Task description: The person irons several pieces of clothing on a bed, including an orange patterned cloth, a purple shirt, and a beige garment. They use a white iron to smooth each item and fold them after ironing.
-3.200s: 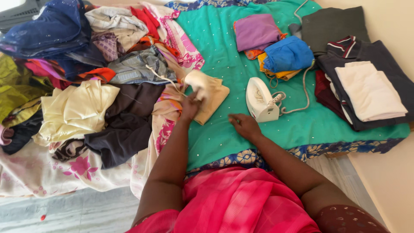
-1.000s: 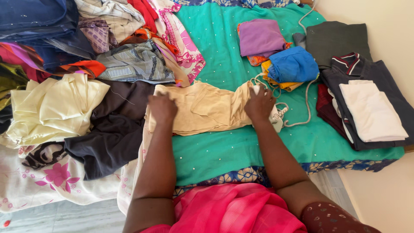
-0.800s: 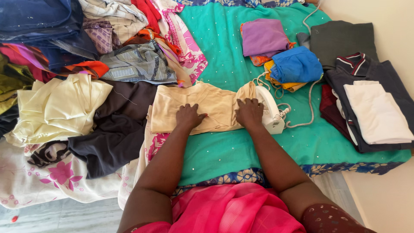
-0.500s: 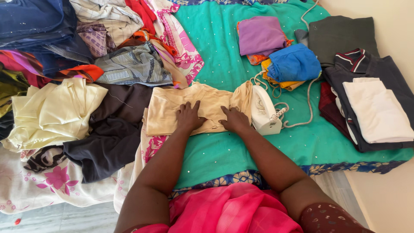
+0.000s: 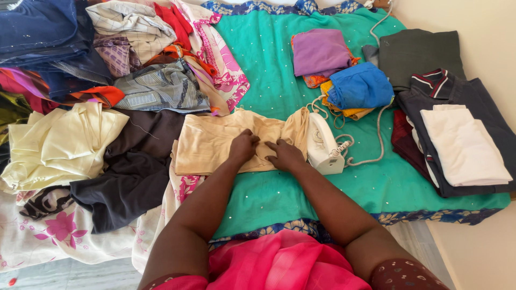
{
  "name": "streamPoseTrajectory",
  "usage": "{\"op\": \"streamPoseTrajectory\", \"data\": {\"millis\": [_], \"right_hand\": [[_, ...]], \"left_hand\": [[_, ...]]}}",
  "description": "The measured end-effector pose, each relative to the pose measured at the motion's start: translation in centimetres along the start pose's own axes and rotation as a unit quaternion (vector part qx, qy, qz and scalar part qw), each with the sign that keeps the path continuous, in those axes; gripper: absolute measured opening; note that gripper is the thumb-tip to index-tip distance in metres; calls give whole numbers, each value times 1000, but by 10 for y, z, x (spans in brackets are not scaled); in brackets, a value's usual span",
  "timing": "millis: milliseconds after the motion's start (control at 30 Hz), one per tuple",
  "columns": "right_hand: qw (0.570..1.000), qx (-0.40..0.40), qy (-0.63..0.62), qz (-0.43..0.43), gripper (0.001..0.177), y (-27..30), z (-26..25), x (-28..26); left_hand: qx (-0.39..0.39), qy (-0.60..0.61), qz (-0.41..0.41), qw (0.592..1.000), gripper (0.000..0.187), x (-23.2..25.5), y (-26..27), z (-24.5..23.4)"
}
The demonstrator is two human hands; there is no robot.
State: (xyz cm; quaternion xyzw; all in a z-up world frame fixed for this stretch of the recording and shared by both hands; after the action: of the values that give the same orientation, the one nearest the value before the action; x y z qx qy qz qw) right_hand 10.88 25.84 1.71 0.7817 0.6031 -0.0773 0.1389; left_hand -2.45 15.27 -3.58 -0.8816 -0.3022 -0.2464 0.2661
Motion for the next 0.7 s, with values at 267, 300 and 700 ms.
{"op": "streamPoseTrajectory", "data": {"millis": [267,300,700], "right_hand": [[970,225,48,-75,59,10,-32,-7],[972,219,56,-60,59,10,-30,-5],[972,180,148,-2,47,9,-14,8]], "left_hand": [[255,353,-109,893,10,-87,10,-125],[335,413,4,847,19,-91,15,-166],[497,-318,-339,733,46,-215,225,-504]]}}
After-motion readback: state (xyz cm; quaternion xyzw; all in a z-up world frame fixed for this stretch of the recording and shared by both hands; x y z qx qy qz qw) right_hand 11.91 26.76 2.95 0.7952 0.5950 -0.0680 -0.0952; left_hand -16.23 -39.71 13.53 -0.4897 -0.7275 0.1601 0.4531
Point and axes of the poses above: each hand's wrist, its own y-axis away from the middle knuckle, its own z-axis out of the palm, x = y × z, the point moved 7 cm from there along -y, towards the middle knuckle, and after that the axes turned 1 degree about -x, right-handed, at the moved point
